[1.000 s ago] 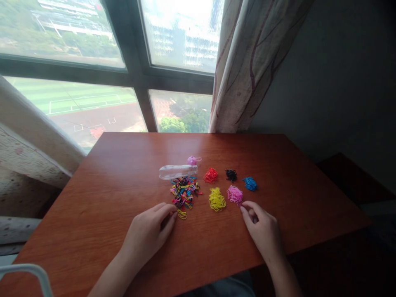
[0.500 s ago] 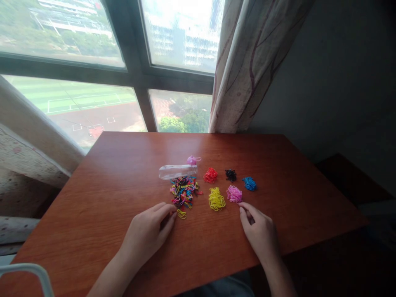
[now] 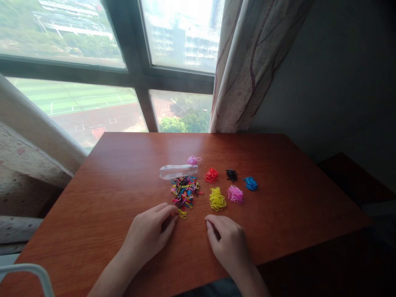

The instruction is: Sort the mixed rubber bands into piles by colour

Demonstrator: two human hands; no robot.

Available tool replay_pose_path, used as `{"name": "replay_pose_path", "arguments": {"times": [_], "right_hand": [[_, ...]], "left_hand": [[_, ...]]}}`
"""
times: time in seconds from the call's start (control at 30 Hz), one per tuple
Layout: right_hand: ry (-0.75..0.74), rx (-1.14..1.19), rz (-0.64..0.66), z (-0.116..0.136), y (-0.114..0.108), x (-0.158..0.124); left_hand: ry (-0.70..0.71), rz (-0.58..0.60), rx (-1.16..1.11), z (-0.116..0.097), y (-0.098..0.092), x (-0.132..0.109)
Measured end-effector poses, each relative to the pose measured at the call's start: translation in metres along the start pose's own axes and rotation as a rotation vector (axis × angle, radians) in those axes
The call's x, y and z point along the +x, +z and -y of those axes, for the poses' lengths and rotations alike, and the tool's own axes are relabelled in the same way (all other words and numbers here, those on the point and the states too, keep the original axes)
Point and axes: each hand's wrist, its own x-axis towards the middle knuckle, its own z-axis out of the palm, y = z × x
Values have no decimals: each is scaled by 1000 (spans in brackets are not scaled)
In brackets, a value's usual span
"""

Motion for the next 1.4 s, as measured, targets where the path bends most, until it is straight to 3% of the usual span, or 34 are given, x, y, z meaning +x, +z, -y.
{"name": "replay_pose_path", "arguments": {"times": [0.17, 0.4, 0.6, 0.77, 1.07, 1.23, 1.4], "right_hand": [[-15, 16, 56, 18, 11, 11], [-20, 38, 54, 16, 12, 11], [-41, -3, 48, 16, 13, 10], [-51, -58, 66, 19, 10, 6], [-45, -88, 33, 19, 12, -4], [-44, -72, 33, 18, 14, -4], [-37, -54, 36, 19, 12, -3]], "left_hand": [[8, 13, 22, 0, 2, 2], [22, 24, 19, -1, 3, 4], [40, -14, -112, -1, 3, 1], [84, -20, -104, -22, -1, 15], [262, 42, 190, -72, 9, 74], [257, 46, 222, -76, 18, 86], [214, 26, 230, -68, 10, 76]]}}
